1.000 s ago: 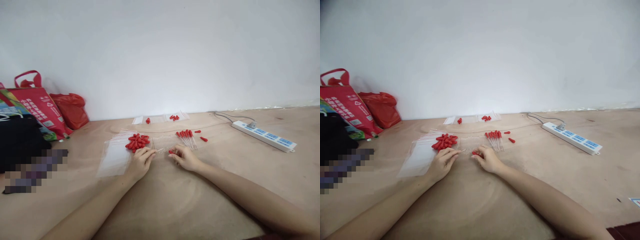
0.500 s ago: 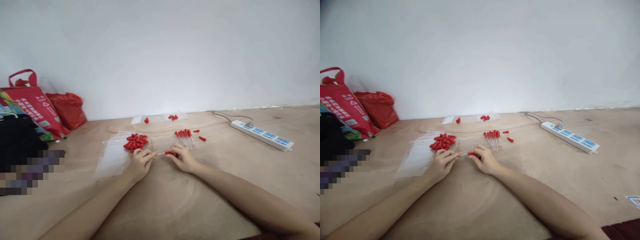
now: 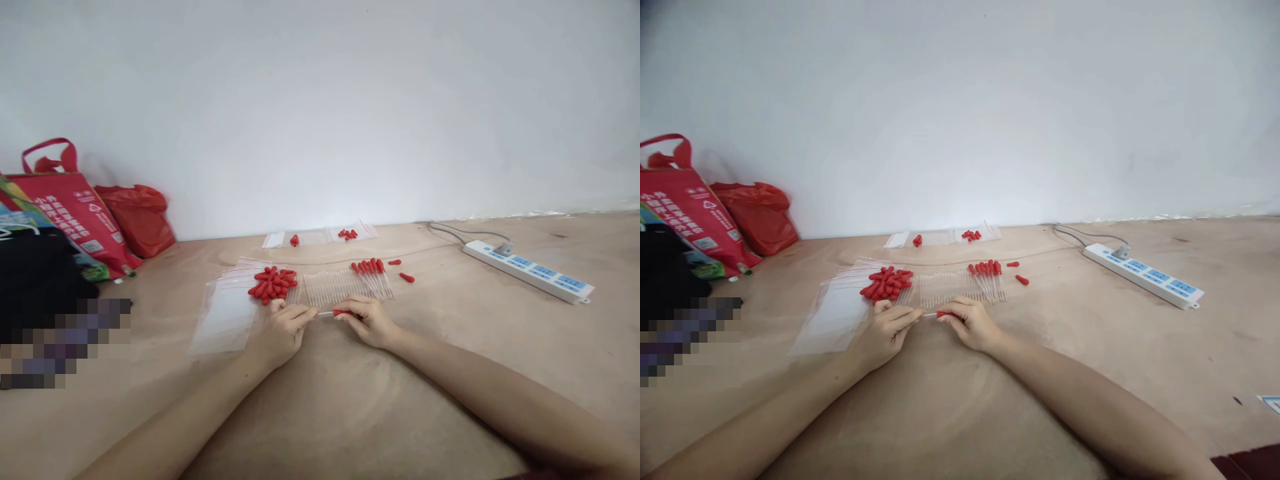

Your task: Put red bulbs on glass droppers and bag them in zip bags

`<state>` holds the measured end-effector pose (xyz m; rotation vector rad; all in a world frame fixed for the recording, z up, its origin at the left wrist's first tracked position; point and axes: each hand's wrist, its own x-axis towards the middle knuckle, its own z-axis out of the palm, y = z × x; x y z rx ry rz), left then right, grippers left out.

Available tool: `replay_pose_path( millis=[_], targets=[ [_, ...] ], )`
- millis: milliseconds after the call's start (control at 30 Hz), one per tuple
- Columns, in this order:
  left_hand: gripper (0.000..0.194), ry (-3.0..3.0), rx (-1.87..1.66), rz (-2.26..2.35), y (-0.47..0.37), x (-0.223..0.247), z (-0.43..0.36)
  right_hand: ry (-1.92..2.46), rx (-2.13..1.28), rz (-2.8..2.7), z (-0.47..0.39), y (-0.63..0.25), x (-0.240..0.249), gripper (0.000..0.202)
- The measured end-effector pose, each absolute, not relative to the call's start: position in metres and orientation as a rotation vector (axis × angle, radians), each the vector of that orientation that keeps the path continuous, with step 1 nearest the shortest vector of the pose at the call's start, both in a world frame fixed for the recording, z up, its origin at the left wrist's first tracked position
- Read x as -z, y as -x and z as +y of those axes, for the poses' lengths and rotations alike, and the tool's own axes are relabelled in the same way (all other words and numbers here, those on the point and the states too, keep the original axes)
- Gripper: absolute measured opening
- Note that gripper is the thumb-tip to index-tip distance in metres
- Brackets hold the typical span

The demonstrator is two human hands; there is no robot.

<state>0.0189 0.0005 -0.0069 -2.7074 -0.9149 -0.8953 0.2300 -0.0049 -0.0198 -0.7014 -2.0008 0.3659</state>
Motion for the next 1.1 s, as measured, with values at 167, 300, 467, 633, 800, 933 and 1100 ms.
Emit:
replay_pose_path(
  millis=[167, 300, 467, 633, 800, 933, 1100],
  targets=[
    [0.028, 2.722, 0.866, -0.896, -0.0188, 0.0052, -0.0017, 0.673, -0.340, -2.038, -0.0047, -0.2313, 0.0215, 0.016],
    [0.028, 2.727, 0.874, -0.885, -0.0188, 0.0058, -0.0024, 0.652, -0.354, -2.026, -0.0038, -0.2315, 0.0222, 0.016],
    [0.028, 2.713, 0.841, -0.897, -0.0185, 0.0077, -0.0018, 0.672, -0.335, -2.044, -0.0026, -0.2325, 0.0236, 0.019],
    [0.028, 2.702, 0.808, -0.879, -0.0183, 0.0079, -0.0023, 0.749, -0.207, -2.187, -0.0033, -0.2361, 0.0224, 0.020],
    [0.029, 2.706, 0.780, -0.850, -0.0204, 0.0069, -0.0042, 0.754, -0.138, -2.302, -0.0047, -0.2363, 0.0184, 0.021],
    [0.027, 2.692, 0.804, -0.806, -0.0226, 0.0069, -0.0048, 0.753, -0.120, -2.319, -0.0053, -0.2337, 0.0173, 0.020],
    [0.027, 2.700, 0.814, -0.806, -0.0241, 0.0067, -0.0055, 0.748, -0.145, -2.323, -0.0045, -0.2321, 0.0193, 0.020]
  ],
)
